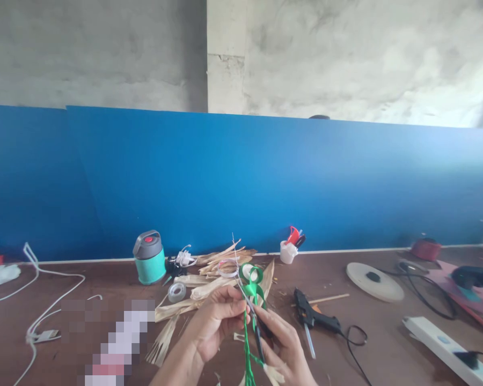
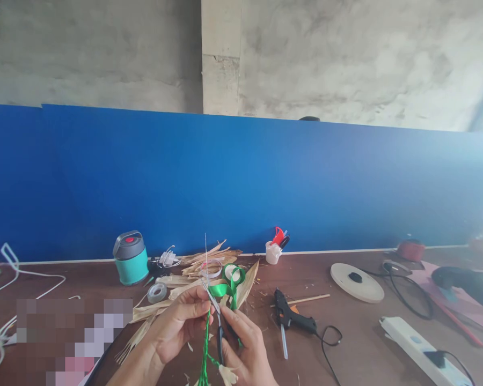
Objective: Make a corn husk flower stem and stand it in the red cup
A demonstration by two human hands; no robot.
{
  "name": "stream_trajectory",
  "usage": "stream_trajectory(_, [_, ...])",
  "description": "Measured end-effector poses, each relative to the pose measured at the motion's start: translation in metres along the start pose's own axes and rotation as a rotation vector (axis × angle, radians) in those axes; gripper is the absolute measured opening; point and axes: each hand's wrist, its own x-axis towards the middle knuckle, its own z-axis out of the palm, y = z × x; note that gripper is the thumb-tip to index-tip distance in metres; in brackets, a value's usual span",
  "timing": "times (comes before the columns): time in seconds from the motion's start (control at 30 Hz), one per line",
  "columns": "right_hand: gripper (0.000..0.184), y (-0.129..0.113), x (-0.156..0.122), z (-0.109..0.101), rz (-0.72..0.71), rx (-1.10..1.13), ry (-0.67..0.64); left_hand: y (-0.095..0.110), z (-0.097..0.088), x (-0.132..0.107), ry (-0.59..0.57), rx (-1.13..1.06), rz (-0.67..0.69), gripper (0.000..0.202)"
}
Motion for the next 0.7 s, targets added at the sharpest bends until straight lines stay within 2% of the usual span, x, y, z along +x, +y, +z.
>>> stream_trajectory(0.33, [0.041, 0.003, 0.002, -0.004, -0.017, -0.083, 0.016, 0.004, 0.004, -0.002, 0.011, 0.024, 0.018, 0.035])
stream_trajectory(0.53, [0.041, -0.004, 0.012, 0.001, 0.078, -0.038, -0.004, 0.003, 0.006, -0.003, 0.040, 0.049, 0.052, 0.034])
stream_trajectory(0.7, [0.042, -0.010, 0.018, 0.000, 0.071, -0.057, -0.036, 0.000, 0.006, -0.002, 0.030, 0.062, 0.056, 0.033])
